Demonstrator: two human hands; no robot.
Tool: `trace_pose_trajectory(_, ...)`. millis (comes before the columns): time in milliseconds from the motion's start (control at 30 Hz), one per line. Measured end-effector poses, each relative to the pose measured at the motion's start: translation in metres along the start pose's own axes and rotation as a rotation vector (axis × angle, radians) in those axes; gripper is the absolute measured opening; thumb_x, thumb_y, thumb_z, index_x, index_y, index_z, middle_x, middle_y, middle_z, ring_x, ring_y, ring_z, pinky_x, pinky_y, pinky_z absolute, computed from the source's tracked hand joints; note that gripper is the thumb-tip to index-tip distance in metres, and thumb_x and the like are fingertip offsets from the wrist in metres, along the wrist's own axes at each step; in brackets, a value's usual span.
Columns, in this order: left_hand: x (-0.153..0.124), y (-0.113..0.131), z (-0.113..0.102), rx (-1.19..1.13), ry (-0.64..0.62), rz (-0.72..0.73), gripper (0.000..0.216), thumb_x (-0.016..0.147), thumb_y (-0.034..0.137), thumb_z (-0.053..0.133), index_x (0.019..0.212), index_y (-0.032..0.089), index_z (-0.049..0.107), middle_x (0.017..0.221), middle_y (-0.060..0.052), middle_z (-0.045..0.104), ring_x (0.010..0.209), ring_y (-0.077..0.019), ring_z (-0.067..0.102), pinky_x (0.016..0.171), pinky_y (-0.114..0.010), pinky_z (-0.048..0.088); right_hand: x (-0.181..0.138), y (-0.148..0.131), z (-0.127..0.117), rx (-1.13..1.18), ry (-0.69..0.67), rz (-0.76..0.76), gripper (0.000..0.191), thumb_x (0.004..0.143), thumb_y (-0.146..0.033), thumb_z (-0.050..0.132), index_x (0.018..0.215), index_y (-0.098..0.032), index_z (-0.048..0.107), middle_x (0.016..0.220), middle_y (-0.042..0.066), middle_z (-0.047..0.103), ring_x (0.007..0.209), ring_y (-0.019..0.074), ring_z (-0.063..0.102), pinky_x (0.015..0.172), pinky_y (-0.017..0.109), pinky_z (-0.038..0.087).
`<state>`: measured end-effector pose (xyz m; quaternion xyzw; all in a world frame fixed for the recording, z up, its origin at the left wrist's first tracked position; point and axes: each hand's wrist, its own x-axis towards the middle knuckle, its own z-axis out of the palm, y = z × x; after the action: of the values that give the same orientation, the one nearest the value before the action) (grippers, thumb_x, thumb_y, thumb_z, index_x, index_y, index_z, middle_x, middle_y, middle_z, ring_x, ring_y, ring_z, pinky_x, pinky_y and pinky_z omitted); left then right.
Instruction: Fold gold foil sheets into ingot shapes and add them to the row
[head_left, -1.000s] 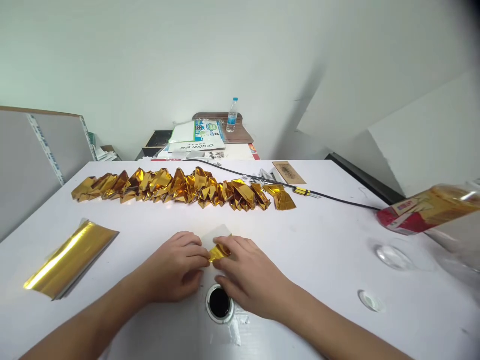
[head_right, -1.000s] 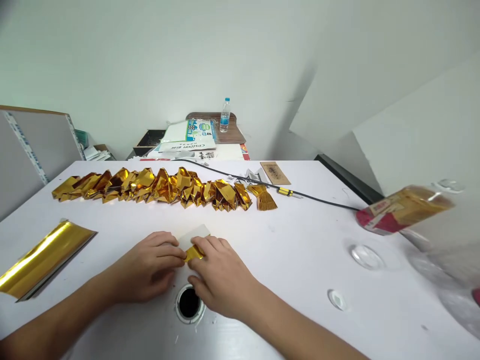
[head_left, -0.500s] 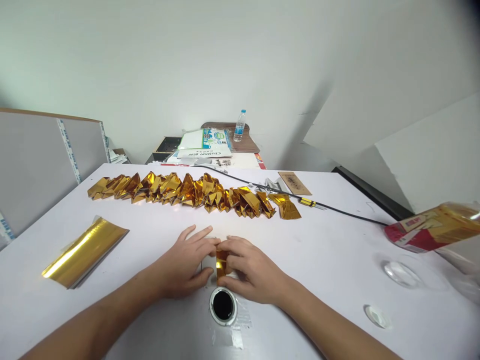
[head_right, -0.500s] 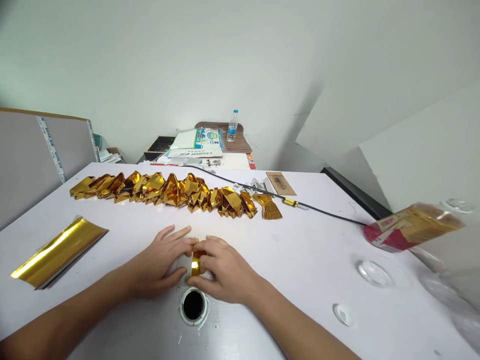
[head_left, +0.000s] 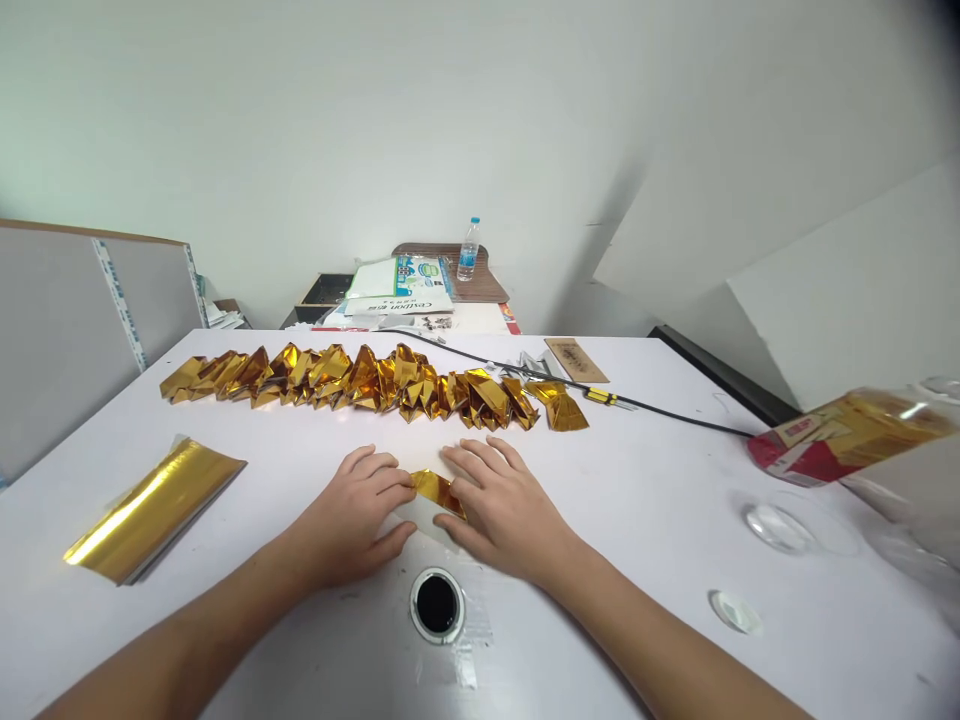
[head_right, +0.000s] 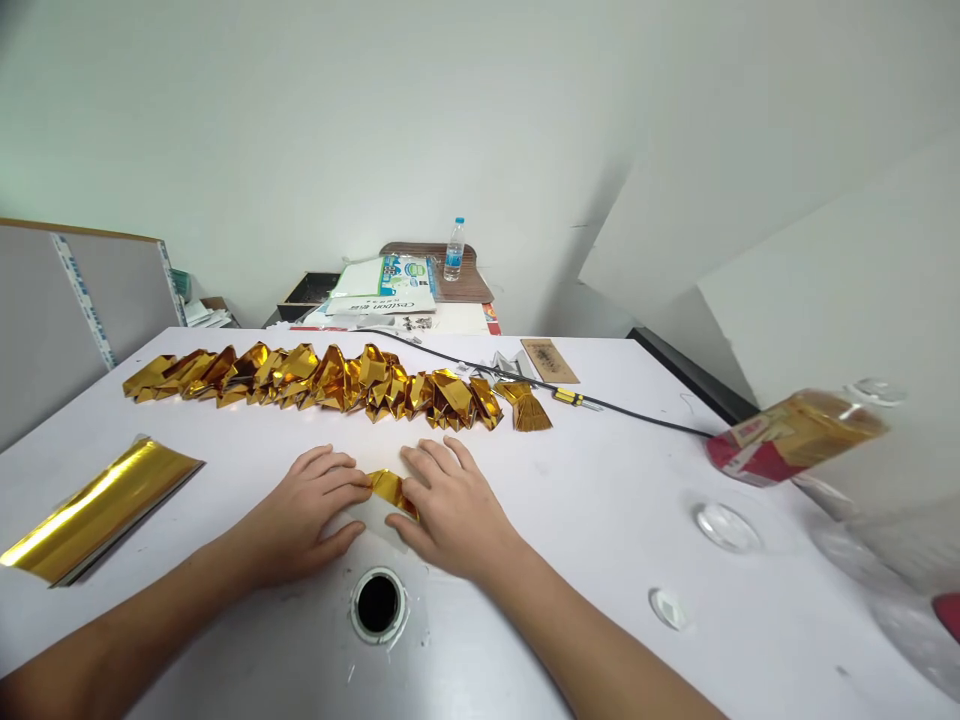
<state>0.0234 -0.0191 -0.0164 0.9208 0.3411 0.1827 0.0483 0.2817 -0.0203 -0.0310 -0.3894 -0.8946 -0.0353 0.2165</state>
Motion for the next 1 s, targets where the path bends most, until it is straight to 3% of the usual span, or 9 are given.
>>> trace_pose_trajectory(133,-0.0022,-0.0012,-0.0025,0.025,-0.019,0.011,0.018,0.095,0.032,0.065,0.109,0.024,0.073,0.108,-0.005,0.077,0.112,-0.0278,0.063,0.118,-0.055,0.033,-0.0042,0.0014,-0.0015,-0.013,0.032,-0.051,0.024,0.101,-0.040,0.067,0.106,-0.019,0.076,0.135,0.014,0.072,0.128,0.0343,0.060,0.117,0.058,0.039)
trace_pose_trajectory(267,-0.0037,-0.0018,-0.0060,0.043,-0.011,0.027,0.017,0.095,0.038,0.069,0.105,0.025,0.075,0.105,-0.004,0.077,0.108,-0.0274,0.062,0.108,-0.052,0.036,-0.0046,0.0024,-0.0026,0.117,0.027,-0.146,0.021,0.107,-0.025,0.056,0.107,-0.021,0.076,0.108,0.007,0.080,0.109,0.0236,0.068,0.113,0.049,0.043)
trace_pose_trajectory(433,-0.0035,-0.0027,-0.0094,0.045,0.005,0.057,0.016,0.095,0.040,0.073,0.104,0.027,0.075,0.109,-0.002,0.078,0.109,-0.0268,0.064,0.105,-0.050,0.033,-0.0044,0.0020,-0.0019,0.210,-0.037,-0.107,0.030,0.100,-0.048,0.069,0.109,-0.020,0.075,0.105,0.009,0.078,0.104,0.0261,0.070,0.118,0.055,0.040)
trace_pose_trajectory(600,-0.0028,-0.0030,-0.0080,0.011,-0.014,0.031,0.022,0.095,0.042,0.074,0.108,0.025,0.071,0.109,-0.002,0.079,0.110,-0.0269,0.065,0.106,-0.049,0.033,-0.0062,0.0026,-0.0019,0.210,-0.063,-0.087,0.021,0.103,-0.040,0.065,0.109,-0.021,0.071,0.109,0.009,0.076,0.109,0.0255,0.071,0.120,0.057,0.040)
trace_pose_trajectory(700,-0.0019,-0.0004,-0.0073,0.048,-0.025,0.051,0.013,0.099,0.036,0.068,0.103,0.023,0.068,0.107,-0.003,0.079,0.110,-0.0262,0.065,0.108,-0.049,0.032,-0.0068,0.0031,-0.0024,0.203,-0.039,-0.104,0.016,0.105,-0.032,0.058,0.105,-0.020,0.069,0.108,0.009,0.076,0.117,0.0262,0.069,0.123,0.057,0.038)
trace_pose_trajectory(867,-0.0007,0.0024,-0.0064,0.111,0.036,0.094,0.011,0.102,0.023,0.061,0.091,0.022,0.066,0.098,-0.001,0.078,0.102,-0.0224,0.066,0.111,-0.048,0.033,-0.0056,0.0027,-0.0020,0.218,-0.049,-0.114,0.028,0.101,-0.048,0.068,0.103,-0.020,0.070,0.105,0.010,0.076,0.118,0.0292,0.069,0.124,0.061,0.037)
trace_pose_trajectory(1000,-0.0018,-0.0025,-0.0053,0.018,0.014,0.061,0.009,0.101,0.031,0.065,0.096,0.024,0.067,0.104,-0.001,0.078,0.106,-0.0234,0.065,0.108,-0.047,0.035,-0.0046,0.0010,-0.0028,0.181,-0.055,-0.118,0.026,0.101,-0.046,0.068,0.098,-0.020,0.070,0.105,0.010,0.076,0.116,0.0287,0.069,0.123,0.059,0.040)
